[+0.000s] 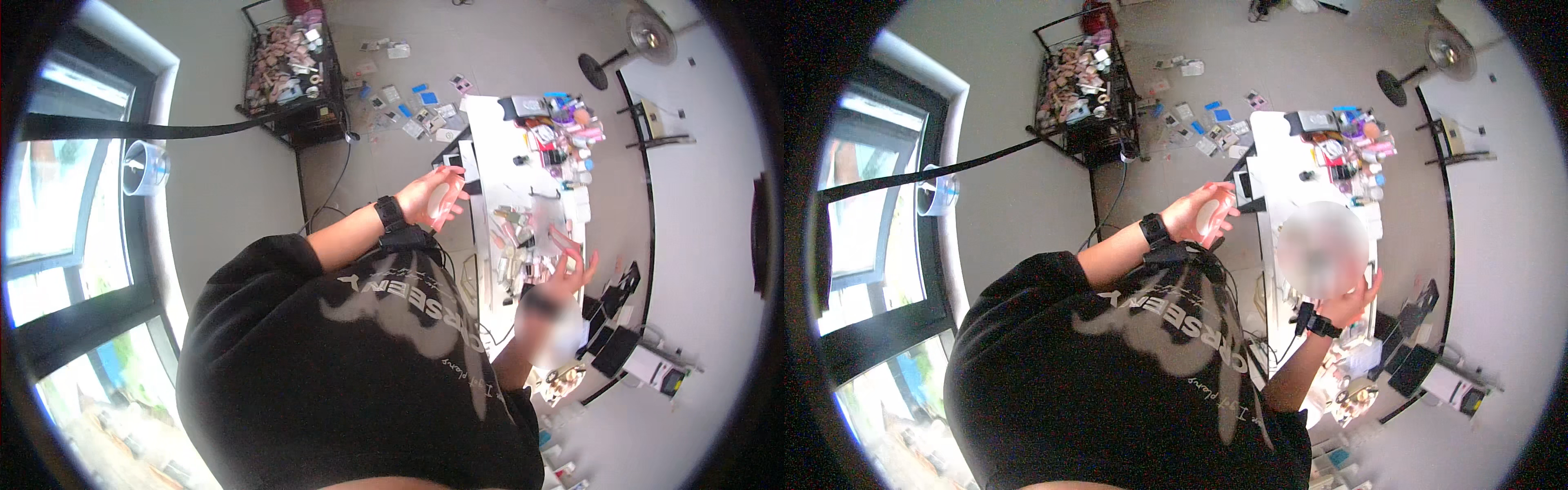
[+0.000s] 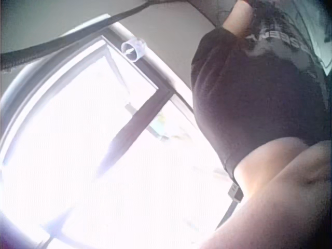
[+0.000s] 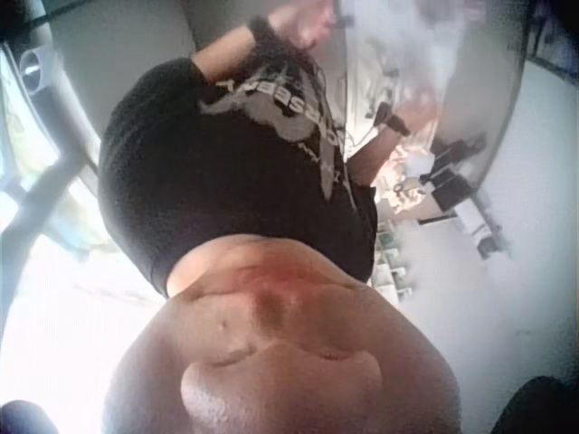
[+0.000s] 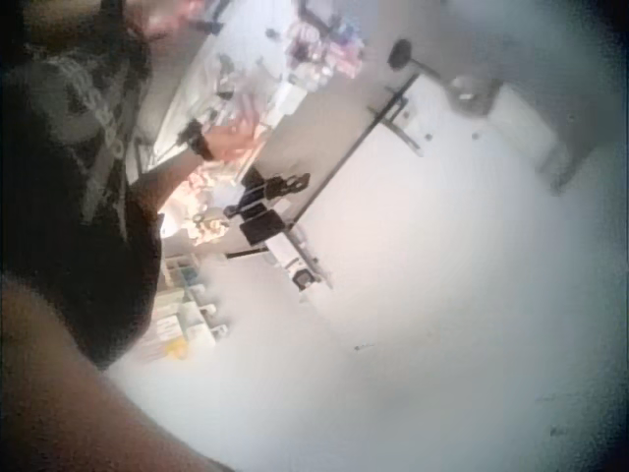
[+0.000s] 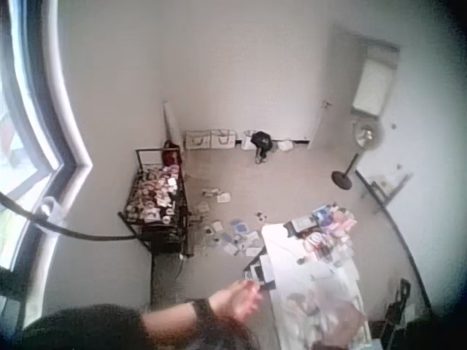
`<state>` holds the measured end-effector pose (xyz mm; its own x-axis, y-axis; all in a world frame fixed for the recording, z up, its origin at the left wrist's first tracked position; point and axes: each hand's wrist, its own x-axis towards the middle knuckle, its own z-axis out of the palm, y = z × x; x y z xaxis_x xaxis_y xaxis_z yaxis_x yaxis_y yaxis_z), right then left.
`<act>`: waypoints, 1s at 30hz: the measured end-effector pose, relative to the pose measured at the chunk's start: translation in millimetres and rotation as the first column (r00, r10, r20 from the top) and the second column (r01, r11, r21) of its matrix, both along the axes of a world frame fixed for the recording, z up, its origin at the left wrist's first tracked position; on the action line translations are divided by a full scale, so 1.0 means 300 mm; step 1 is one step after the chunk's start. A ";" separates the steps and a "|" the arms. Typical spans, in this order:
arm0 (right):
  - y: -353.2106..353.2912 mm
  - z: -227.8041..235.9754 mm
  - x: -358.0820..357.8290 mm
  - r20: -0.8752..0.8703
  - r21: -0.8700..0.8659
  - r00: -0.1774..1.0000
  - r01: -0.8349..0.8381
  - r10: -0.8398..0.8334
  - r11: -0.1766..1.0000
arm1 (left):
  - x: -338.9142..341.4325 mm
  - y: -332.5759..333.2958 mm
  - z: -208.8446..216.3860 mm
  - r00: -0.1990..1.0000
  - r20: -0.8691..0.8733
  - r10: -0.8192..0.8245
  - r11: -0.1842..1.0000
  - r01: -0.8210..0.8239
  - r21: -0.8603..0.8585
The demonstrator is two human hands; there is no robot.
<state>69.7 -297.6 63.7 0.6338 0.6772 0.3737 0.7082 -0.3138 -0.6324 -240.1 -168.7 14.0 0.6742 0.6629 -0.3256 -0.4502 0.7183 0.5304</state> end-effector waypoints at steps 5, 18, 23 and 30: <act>0.256 -0.145 -0.066 -0.297 0.302 0.669 -0.611 0.681 0.732 | -0.197 0.066 -0.055 0.988 0.145 0.047 0.999 -0.044 -0.022; 0.401 0.057 -0.775 0.182 -0.074 0.391 -0.909 0.902 0.409 | -0.610 0.095 0.122 0.900 0.235 0.367 0.920 -0.388 0.048; 0.431 0.184 -0.943 0.183 -0.141 0.376 -0.904 0.909 0.402 | -0.712 0.084 0.206 0.886 0.127 0.446 0.882 -0.459 0.105; 0.428 0.254 -1.062 -0.186 -0.121 0.518 -0.855 0.835 0.504 | -0.743 0.064 0.232 0.804 0.236 0.546 0.810 -0.579 0.097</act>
<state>-248.8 -169.0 140.0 -0.2535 0.9532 0.1647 0.6402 0.2930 -0.7101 -462.8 -149.5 83.7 0.2033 0.9748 -0.0913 -0.8511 0.2221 0.4757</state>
